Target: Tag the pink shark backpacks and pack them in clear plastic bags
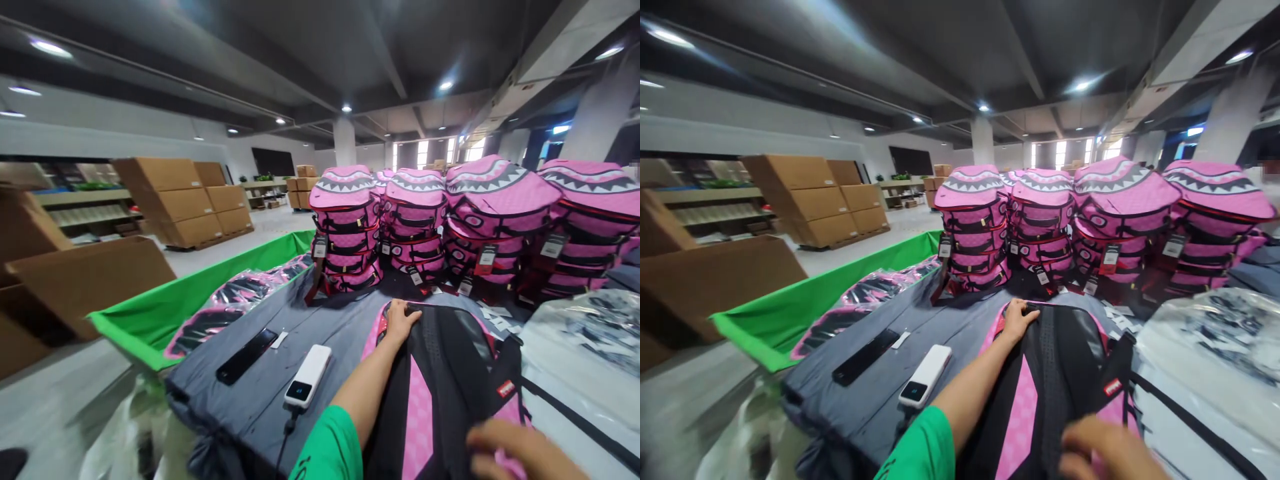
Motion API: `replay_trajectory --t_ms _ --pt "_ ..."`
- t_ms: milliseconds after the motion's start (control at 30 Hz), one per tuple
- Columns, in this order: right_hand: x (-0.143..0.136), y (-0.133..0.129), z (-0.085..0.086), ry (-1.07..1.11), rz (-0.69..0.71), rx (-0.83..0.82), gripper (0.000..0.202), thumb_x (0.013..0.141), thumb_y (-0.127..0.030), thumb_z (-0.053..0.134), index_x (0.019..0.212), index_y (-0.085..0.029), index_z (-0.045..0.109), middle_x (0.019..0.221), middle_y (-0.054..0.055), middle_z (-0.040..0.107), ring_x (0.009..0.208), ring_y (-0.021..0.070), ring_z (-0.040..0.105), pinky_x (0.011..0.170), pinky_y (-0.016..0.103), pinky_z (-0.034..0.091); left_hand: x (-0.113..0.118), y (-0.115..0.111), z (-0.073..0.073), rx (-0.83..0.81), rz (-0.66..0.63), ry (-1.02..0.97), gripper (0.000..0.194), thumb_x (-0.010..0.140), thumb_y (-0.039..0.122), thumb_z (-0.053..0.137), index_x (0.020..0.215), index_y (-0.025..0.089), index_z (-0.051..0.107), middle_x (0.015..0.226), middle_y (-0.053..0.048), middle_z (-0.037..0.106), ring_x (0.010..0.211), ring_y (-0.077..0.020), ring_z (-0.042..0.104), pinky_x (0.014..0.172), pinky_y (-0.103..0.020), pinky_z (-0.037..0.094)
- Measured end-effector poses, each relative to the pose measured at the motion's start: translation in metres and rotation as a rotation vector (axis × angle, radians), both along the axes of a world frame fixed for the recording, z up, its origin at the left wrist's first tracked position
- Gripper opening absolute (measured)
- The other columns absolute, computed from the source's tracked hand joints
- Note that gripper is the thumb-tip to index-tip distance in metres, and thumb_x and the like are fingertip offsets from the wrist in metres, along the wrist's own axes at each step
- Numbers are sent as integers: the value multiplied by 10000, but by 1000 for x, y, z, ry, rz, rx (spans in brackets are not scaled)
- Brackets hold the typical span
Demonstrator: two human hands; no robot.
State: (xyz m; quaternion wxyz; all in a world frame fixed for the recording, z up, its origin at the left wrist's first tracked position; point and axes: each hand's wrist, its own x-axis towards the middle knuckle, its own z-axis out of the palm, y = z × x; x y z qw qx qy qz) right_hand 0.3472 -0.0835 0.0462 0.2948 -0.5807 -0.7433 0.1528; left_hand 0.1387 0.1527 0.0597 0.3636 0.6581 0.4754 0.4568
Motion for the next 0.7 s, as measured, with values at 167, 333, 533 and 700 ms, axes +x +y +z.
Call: replay_trajectory --t_ms 167,333,533,700 --pt "72 72 48 -51 -653 -214 515 843 -736 424 883 -256 609 630 94 673 652 357 683 640 457 501 17 -16 18 243 -98 198 407 815 213 780 1191 201 626 1452 -152 495 1408 -347 397 1193 -539 284" --pt "75 128 46 54 -689 -258 289 799 -538 539 740 -257 502 435 26 535 509 267 605 569 361 442 70 -54 14 390 -541 343 165 758 171 792 893 249 735 1026 -77 732 1103 -311 657 1023 -417 513" --pt "75 122 66 238 -578 -286 392 711 -603 494 841 -236 549 486 -16 488 477 197 534 460 279 336 101 -64 -13 341 -695 388 332 830 269 733 1156 210 699 1173 -112 707 1143 -310 661 1043 -438 513" --pt "59 81 89 215 -555 -129 420 609 -628 478 783 -252 543 533 -15 512 494 180 496 467 285 344 109 -57 2 132 -675 345 605 836 457 758 1348 216 544 1387 -150 536 1075 -273 667 949 -411 546"
